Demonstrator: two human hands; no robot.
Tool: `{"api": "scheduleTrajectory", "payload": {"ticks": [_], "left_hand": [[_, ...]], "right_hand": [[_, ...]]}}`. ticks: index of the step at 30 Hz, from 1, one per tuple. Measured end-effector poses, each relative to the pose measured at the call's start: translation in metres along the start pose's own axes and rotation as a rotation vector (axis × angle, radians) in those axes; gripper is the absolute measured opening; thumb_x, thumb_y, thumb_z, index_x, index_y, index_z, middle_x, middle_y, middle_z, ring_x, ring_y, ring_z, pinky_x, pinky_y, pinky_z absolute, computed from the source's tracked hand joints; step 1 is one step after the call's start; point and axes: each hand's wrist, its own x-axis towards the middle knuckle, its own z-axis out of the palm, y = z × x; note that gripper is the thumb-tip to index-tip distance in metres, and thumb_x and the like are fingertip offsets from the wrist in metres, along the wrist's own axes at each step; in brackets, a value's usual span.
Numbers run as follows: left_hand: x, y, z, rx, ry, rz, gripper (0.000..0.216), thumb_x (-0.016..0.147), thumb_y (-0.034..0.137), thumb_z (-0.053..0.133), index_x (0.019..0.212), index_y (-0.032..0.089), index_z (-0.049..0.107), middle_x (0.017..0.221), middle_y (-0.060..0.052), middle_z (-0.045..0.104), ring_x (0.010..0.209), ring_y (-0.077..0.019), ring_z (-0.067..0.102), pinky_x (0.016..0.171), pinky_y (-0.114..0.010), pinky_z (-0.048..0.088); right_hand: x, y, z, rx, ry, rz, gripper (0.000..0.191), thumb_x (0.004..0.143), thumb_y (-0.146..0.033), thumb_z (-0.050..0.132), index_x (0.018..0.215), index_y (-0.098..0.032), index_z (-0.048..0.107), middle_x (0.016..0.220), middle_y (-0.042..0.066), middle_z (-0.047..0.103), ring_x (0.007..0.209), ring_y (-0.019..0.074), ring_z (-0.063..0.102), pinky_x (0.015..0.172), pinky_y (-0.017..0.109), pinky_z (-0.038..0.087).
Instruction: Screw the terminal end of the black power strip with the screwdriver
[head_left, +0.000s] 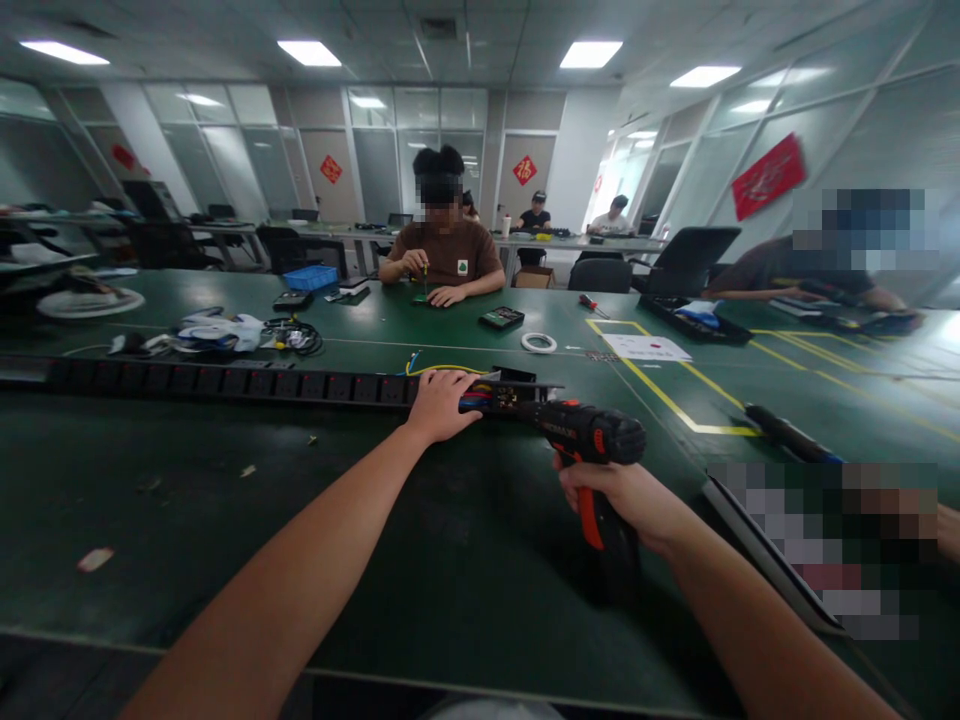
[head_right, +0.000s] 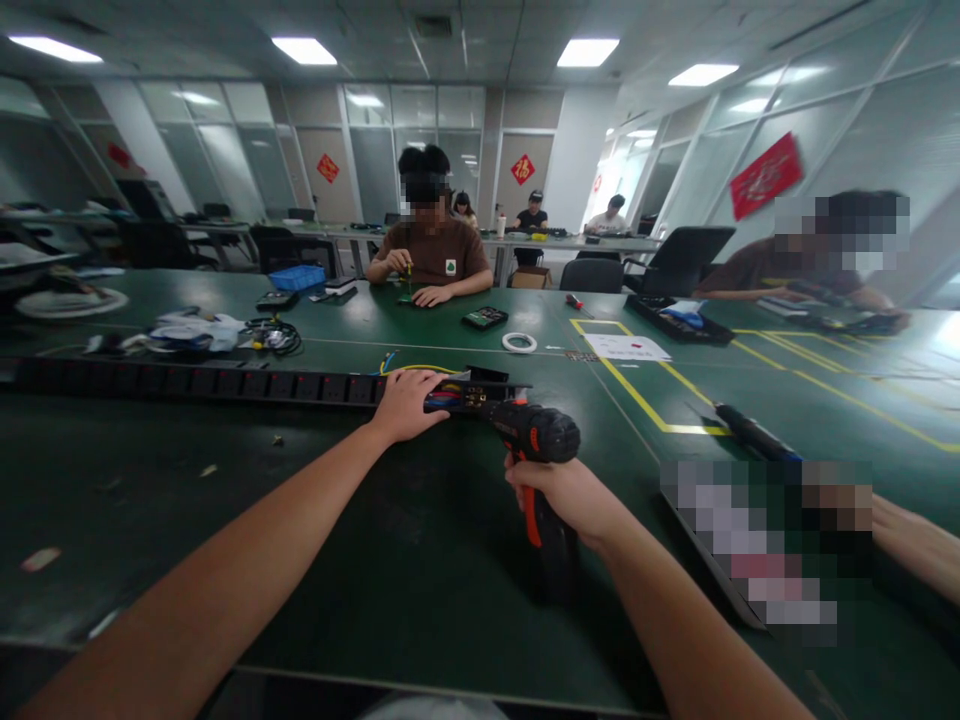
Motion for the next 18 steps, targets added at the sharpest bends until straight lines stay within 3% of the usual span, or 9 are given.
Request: {"api": "scheduleTrajectory", "payload": {"ticks": [18], "left_hand": [[-0.0001,0.001,-0.0011,-0.003,-0.015,-0.012,0.063,0.085,0.055,0.073,0.141,0.03,0.057,0.14,-0.007,0.062,0.132,-0.0323,0.052,0.117,-0.051,0.027]], "right_hand": [[0.0023,0.0009,-0.0008,-0.002,0.003,0.009,0.015,0.068,-0.027,0.074,0.077,-0.019,0.066,0.058,-0.001,0.062,0.057,0.017,0.057,0.057,0.029,0.045]]}}
